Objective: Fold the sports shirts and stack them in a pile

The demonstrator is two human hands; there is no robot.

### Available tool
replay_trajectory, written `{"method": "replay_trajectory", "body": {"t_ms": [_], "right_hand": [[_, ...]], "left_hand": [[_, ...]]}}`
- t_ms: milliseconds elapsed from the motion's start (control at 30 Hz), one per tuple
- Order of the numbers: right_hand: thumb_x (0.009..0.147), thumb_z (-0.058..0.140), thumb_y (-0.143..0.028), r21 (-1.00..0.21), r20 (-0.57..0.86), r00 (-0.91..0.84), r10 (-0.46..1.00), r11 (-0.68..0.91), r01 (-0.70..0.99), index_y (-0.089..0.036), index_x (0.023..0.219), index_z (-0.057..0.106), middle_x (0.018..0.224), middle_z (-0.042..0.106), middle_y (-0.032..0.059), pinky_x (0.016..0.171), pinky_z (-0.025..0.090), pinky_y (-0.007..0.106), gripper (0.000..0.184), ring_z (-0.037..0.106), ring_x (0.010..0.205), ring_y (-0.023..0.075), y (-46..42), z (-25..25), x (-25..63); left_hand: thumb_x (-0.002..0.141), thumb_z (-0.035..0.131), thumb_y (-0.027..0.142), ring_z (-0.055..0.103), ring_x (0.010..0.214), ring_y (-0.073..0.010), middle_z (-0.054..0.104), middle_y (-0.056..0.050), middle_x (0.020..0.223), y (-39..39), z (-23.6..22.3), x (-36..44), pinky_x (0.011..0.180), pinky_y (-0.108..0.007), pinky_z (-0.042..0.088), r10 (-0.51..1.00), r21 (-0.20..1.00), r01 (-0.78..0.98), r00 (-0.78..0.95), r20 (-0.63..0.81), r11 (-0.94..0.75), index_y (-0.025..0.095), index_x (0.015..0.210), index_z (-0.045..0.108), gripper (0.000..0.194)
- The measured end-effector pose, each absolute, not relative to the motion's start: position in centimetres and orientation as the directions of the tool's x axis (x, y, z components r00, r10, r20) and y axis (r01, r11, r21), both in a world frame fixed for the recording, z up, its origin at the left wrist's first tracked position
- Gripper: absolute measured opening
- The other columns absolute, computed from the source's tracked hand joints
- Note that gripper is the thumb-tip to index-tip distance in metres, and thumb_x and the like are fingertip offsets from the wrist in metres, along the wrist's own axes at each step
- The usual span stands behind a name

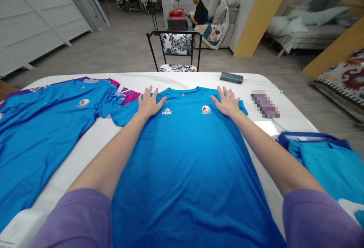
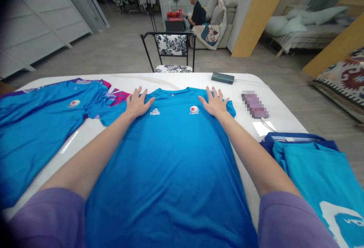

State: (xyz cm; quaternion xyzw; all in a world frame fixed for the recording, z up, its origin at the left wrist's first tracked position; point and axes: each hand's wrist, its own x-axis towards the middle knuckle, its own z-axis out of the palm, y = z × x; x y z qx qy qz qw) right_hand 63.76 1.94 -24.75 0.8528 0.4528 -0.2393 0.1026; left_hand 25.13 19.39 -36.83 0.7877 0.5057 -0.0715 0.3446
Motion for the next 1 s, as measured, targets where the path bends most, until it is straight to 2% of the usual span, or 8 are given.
{"method": "replay_trajectory", "body": {"t_ms": [67, 167, 267, 400, 500, 633, 800, 1000], "right_hand": [[0.106, 0.028, -0.094, -0.013, -0.494, 0.535, 0.685, -0.621, 0.783, -0.029, 0.189, 0.029, 0.195, 0.018, 0.0124, 0.141, 0.011, 0.082, 0.105, 0.015, 0.180, 0.0470, -0.5, -23.5, 64.6], [0.106, 0.033, -0.094, 0.064, -0.514, 0.591, 0.622, -0.659, 0.749, -0.016, 0.186, 0.036, 0.193, 0.022, 0.0208, 0.147, 0.010, 0.068, 0.112, 0.017, 0.181, 0.0443, -3.7, -21.9, 65.9], [0.106, 0.035, -0.092, 0.103, -0.467, 0.639, 0.612, -0.680, 0.726, -0.008, 0.185, 0.033, 0.191, 0.021, 0.0274, 0.146, 0.002, 0.069, 0.115, 0.016, 0.181, 0.0447, -4.4, -20.0, 66.2], [0.111, 0.030, -0.085, 0.057, -0.369, 0.579, 0.727, -0.604, 0.795, -0.002, 0.186, 0.026, 0.192, 0.016, 0.0293, 0.147, 0.002, 0.068, 0.111, 0.012, 0.182, 0.0435, -5.1, -15.1, 61.3], [0.112, 0.030, -0.083, -0.022, -0.451, 0.370, 0.812, -0.425, 0.905, -0.006, 0.188, 0.022, 0.193, 0.018, 0.0228, 0.149, 0.008, 0.063, 0.108, 0.015, 0.182, 0.0390, -10.2, -9.5, 54.0], [0.113, 0.036, -0.081, -0.136, -0.557, 0.099, 0.824, -0.208, 0.969, -0.019, 0.191, 0.014, 0.195, 0.016, 0.0123, 0.150, 0.014, 0.060, 0.102, 0.020, 0.182, 0.0351, -22.2, -1.7, 45.4], [0.114, 0.043, -0.076, -0.104, -0.585, 0.122, 0.802, -0.224, 0.969, -0.028, 0.192, 0.010, 0.194, 0.015, 0.0088, 0.149, 0.018, 0.065, 0.098, 0.023, 0.181, 0.0360, -33.0, 4.1, 41.9], [0.114, 0.046, -0.076, -0.075, -0.583, 0.164, 0.795, -0.254, 0.964, -0.031, 0.192, 0.012, 0.195, 0.012, 0.0079, 0.148, 0.016, 0.070, 0.097, 0.020, 0.181, 0.0369, -36.1, 6.8, 41.9]], "left_hand": [[0.114, 0.021, 0.079, 0.011, 0.183, -0.0369, 0.015, -0.014, 0.197, 18.6, -36.4, 22.9, 0.146, -0.065, 0.011, 0.781, 0.438, 0.871, 0.429, -0.455, -0.223, 0.017, 0.186, 0.030, 0.095], [0.114, 0.023, 0.078, 0.016, 0.182, -0.0381, 0.021, -0.016, 0.195, 16.8, -34.8, 18.9, 0.147, -0.066, 0.013, 0.752, 0.399, 0.904, 0.368, -0.547, -0.153, 0.014, 0.183, 0.036, 0.096], [0.115, 0.025, 0.073, 0.015, 0.183, -0.0391, 0.021, -0.020, 0.194, 15.0, -31.9, 15.7, 0.147, -0.065, 0.014, 0.752, 0.383, 0.915, 0.339, -0.566, -0.124, 0.007, 0.182, 0.036, 0.094], [0.117, 0.025, 0.070, 0.009, 0.184, -0.0386, 0.015, -0.020, 0.195, 10.7, -25.7, 13.4, 0.148, -0.064, 0.015, 0.774, 0.404, 0.903, 0.358, -0.522, -0.145, 0.005, 0.183, 0.031, 0.093], [0.117, 0.031, 0.071, 0.013, 0.183, -0.0384, 0.019, -0.018, 0.195, 4.4, -20.0, 11.3, 0.147, -0.062, 0.022, 0.720, 0.494, 0.838, 0.489, -0.493, -0.231, 0.010, 0.184, 0.033, 0.091], [0.118, 0.035, 0.067, 0.014, 0.184, -0.0345, 0.021, -0.012, 0.196, -6.2, -13.0, 5.9, 0.149, -0.058, 0.019, 0.636, 0.576, 0.732, 0.647, -0.421, -0.363, 0.019, 0.186, 0.030, 0.083], [0.119, 0.037, 0.066, 0.017, 0.183, -0.0358, 0.024, -0.011, 0.195, -15.2, -8.3, -1.2, 0.149, -0.061, 0.017, 0.592, 0.566, 0.712, 0.685, -0.426, -0.417, 0.022, 0.187, 0.029, 0.082], [0.119, 0.036, 0.062, 0.020, 0.183, -0.0349, 0.026, -0.009, 0.194, -17.6, -6.6, -5.5, 0.148, -0.063, 0.023, 0.641, 0.530, 0.750, 0.639, -0.425, -0.396, 0.025, 0.185, 0.037, 0.075]]}}
